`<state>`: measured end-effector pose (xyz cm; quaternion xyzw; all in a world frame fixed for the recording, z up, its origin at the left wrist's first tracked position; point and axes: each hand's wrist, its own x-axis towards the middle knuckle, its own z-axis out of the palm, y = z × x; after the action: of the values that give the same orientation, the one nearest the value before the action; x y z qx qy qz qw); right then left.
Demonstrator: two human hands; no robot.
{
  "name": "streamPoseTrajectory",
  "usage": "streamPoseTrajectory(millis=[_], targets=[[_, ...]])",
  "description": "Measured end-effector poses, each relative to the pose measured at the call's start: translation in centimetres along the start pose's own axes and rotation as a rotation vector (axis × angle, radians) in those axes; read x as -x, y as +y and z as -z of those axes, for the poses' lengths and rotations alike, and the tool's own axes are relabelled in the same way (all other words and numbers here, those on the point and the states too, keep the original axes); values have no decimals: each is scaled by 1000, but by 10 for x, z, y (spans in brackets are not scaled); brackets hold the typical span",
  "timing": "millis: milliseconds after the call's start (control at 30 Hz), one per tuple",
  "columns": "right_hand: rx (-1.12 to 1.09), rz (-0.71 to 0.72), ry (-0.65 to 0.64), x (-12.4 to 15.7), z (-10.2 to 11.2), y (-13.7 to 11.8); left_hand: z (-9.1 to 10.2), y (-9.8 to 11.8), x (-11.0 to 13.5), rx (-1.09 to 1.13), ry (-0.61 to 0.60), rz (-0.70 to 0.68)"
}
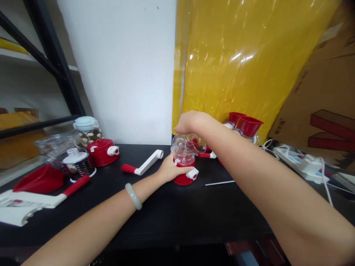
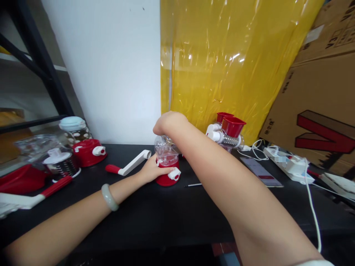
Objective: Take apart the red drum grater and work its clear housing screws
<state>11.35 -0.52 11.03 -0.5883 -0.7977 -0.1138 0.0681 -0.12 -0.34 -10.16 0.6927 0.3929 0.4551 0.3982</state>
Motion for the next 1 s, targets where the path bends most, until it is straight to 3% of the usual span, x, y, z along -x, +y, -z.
streamPoseTrajectory(millis=[100,400,1000], targets=[[9,-24,-43,2,-6,1,-1,0,-1,-9,-4,-3],[-36,101,65,12,-15,25,3,4,-9,-14,-44,-36],[-67,215,55,10,-12,26,13,5,-14,-62,-101,-105]])
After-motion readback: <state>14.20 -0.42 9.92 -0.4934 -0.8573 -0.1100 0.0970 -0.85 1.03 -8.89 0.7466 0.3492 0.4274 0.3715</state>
